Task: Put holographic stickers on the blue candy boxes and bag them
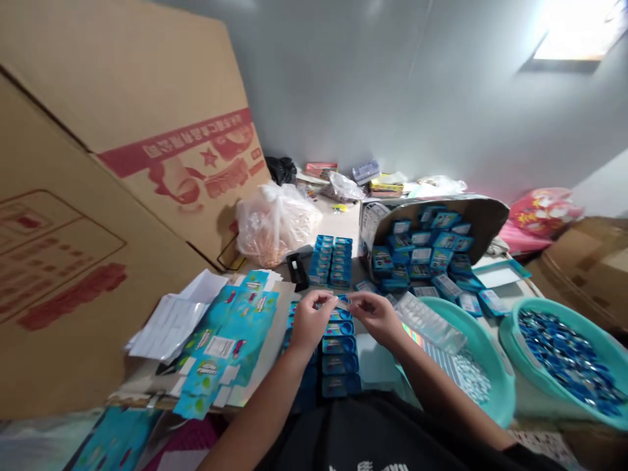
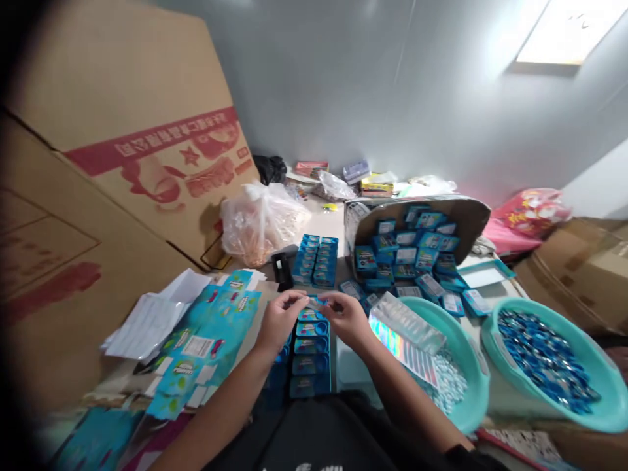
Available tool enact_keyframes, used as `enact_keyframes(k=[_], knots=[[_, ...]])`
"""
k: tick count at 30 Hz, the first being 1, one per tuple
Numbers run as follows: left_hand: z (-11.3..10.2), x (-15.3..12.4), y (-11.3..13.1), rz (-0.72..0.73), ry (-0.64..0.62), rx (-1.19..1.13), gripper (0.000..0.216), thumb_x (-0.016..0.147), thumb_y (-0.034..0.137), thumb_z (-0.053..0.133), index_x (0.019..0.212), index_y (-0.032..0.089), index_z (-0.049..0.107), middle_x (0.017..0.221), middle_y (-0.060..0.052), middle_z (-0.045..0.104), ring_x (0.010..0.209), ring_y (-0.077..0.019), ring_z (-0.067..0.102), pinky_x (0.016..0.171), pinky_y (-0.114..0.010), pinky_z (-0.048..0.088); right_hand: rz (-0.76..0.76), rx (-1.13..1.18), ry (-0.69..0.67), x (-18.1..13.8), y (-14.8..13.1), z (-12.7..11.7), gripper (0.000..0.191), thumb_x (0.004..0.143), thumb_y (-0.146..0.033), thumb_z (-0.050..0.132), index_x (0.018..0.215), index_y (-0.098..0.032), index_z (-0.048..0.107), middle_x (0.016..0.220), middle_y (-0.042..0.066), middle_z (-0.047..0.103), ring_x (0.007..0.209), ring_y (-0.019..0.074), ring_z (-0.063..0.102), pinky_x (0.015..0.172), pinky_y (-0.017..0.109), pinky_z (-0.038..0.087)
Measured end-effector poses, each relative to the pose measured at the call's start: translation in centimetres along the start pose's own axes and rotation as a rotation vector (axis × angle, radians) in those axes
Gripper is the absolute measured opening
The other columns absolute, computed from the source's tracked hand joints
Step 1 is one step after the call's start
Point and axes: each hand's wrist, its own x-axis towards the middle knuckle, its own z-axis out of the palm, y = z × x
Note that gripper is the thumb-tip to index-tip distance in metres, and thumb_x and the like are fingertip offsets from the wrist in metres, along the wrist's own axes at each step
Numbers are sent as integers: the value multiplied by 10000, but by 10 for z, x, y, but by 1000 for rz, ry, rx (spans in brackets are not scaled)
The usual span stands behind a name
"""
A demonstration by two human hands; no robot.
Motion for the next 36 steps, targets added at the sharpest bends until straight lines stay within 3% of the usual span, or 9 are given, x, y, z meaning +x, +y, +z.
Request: enact_keyframes(k=[2,4,8,21,23,26,31,34,36], knots=[[6,9,-4,137,68,250,109,739,303,669,693,210,701,1072,-54,698,1041,-242,622,974,-377,439,26,20,-27,10,7,-8,589,779,-306,659,1341,-172,544,656,-51,538,582,108,487,556,230,407],[13,16,-10,203,120,456,82,724,279,685,662,233,710,1155,-40,680,1116,-267,591,1032,-408,391,58,22,-57,22,16,-13,712,767,-273,639,1439,-168,429,635,-78,497,561,94,452,542,216,381],[26,25,-21,176,101,631,114,766,314,665,702,263,744,1178,-17,686,1127,-278,587,1032,-429,376,109,10,-33,38,43,-18,569,761,-286,592,1307,-132,548,609,-82,462,560,94,430,536,218,363],[30,30,-33,80,-29,639,150,818,311,626,735,240,728,990,-36,757,1009,-237,663,1106,-465,276,181,52,16,44,84,-9,437,706,-302,661,1109,-135,643,567,-79,507,545,108,456,533,236,351],[29,33,-34,55,-20,642,137,783,321,674,880,235,718,995,-47,755,993,-240,666,1069,-450,325,205,104,2,45,89,-8,456,683,-312,702,1104,-143,647,564,-73,536,542,113,485,537,240,380],[25,36,-35,-10,-25,626,395,738,314,731,1106,213,630,1012,-80,739,982,-251,660,951,-398,416,262,203,-17,40,98,0,477,714,-417,707,1095,-138,640,602,-37,590,562,126,541,564,260,445],[19,37,-36,8,-106,606,118,797,288,676,891,218,667,906,-62,724,974,-281,635,929,-414,412,367,282,31,19,109,34,478,848,-597,525,1010,-159,629,594,-4,594,499,140,539,502,284,469],[16,38,-34,36,-145,581,124,824,274,634,905,197,685,894,-66,723,993,-297,627,991,-480,372,378,268,117,9,108,44,460,864,-553,522,1110,-169,584,601,1,599,502,165,553,485,297,468],[14,40,-32,47,-190,552,155,819,253,617,931,185,700,932,-73,733,1002,-294,633,1018,-496,363,367,242,192,3,104,36,503,843,-486,572,1219,-155,532,580,-16,578,505,178,554,494,304,466]])
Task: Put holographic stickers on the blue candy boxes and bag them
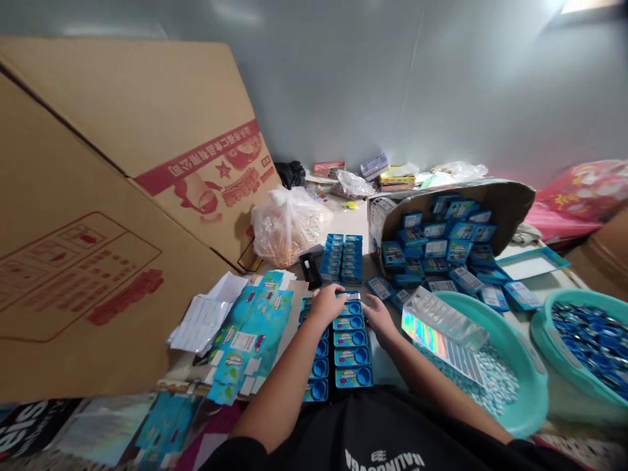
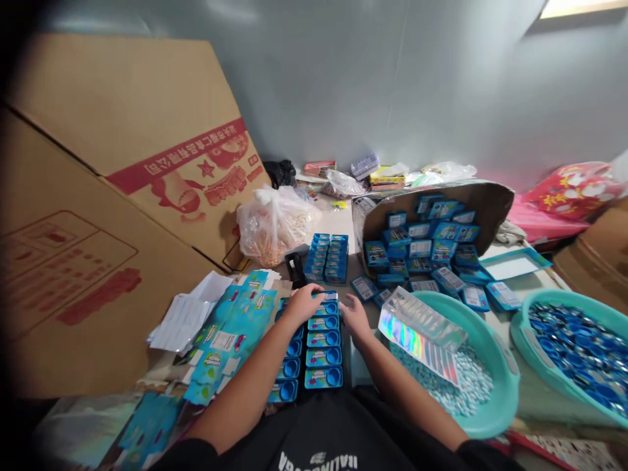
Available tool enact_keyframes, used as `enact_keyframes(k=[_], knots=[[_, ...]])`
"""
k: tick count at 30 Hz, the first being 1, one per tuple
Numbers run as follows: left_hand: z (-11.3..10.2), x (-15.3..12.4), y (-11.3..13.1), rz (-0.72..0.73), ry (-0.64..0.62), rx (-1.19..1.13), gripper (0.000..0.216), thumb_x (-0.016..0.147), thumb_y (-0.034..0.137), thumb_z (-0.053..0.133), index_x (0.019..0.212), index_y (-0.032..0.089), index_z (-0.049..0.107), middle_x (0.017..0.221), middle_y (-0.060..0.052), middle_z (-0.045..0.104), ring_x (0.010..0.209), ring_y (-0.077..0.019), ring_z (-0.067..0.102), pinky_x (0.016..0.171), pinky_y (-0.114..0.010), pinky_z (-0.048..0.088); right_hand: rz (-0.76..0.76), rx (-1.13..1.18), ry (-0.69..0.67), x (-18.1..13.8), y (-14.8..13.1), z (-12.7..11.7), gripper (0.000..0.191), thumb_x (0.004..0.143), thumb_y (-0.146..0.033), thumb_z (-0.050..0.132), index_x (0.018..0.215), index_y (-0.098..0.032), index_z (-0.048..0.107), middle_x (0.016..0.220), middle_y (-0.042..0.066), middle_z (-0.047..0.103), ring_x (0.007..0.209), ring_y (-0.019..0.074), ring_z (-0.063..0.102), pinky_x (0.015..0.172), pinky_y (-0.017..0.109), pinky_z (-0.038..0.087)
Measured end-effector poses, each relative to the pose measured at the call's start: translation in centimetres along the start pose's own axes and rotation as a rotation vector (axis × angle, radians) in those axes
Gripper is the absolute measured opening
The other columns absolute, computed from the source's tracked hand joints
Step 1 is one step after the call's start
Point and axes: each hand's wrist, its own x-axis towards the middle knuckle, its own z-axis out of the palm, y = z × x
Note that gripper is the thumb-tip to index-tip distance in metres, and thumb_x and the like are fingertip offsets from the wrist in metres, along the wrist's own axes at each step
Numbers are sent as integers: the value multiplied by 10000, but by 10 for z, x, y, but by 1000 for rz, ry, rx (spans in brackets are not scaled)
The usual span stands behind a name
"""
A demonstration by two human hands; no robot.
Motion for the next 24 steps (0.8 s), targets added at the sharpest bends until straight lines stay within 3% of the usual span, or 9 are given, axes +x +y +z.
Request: enact_keyframes(k=[3,6,8,10,12,15,19,21,24], knots=[[-10,-3,-1,41,-75,-68,239,829,270,569,1000,179,709,1060,-94,732,1041,-278,643,995,-447,431,-159,-81,161,-9,-12,-39,527,843,-398,588,1301,-157,490,739,31,664,674,203,630,646,335,514],[-24,-14,-14,66,-92,-117,338,861,360,489,1046,168,697,1156,-115,705,1119,-282,621,1023,-445,436,-435,-379,398,-19,-21,-103,363,881,-345,534,1193,-167,588,1007,115,704,926,240,653,855,401,507],[-33,-23,-30,45,-38,-148,366,848,438,496,1042,205,702,1155,-83,709,1144,-275,613,1041,-431,435,-531,-604,523,-24,-20,-147,347,866,-323,542,1169,-170,616,1091,139,693,1030,273,631,943,450,475],[-40,-32,-50,26,-6,-163,404,839,492,504,1056,214,702,1172,-77,703,1151,-280,611,1038,-433,443,-522,-764,542,-26,-12,-183,471,811,-321,601,1257,-172,582,1190,151,662,1125,305,594,994,483,447],[-46,-38,-70,21,43,-162,428,836,512,512,1069,205,698,1156,-84,707,1128,-280,624,1018,-427,462,-459,-851,472,-25,-1,-207,641,745,-326,659,1351,-172,517,1284,157,618,1192,327,561,1015,496,437],[-53,-38,-100,-31,181,-33,419,868,461,460,1087,183,685,1133,-100,712,1097,-269,640,985,-396,488,-358,-911,376,-19,16,-216,731,697,-315,690,1387,-180,489,1298,150,618,1189,337,569,1002,493,446],[-58,-33,-147,-235,221,274,411,856,362,491,1190,172,638,1228,-139,666,1159,-283,605,1017,-401,453,-361,-1001,384,-17,26,-206,486,761,-328,625,1229,-198,628,1146,128,690,1027,315,639,869,436,493],[-54,-37,-170,-328,212,336,508,786,403,608,1225,149,627,1297,-190,614,1207,-351,565,1028,-472,428,-403,-1034,400,-21,26,-201,343,805,-359,569,1089,-209,690,1026,105,715,914,283,659,773,383,492],[-41,-53,-198,-397,197,404,769,707,554,688,1351,159,544,1468,-224,441,1338,-432,408,1067,-578,343,-445,-1048,442,-30,22,-200,318,826,-438,525,930,-210,721,887,79,715,762,243,652,661,331,456]])
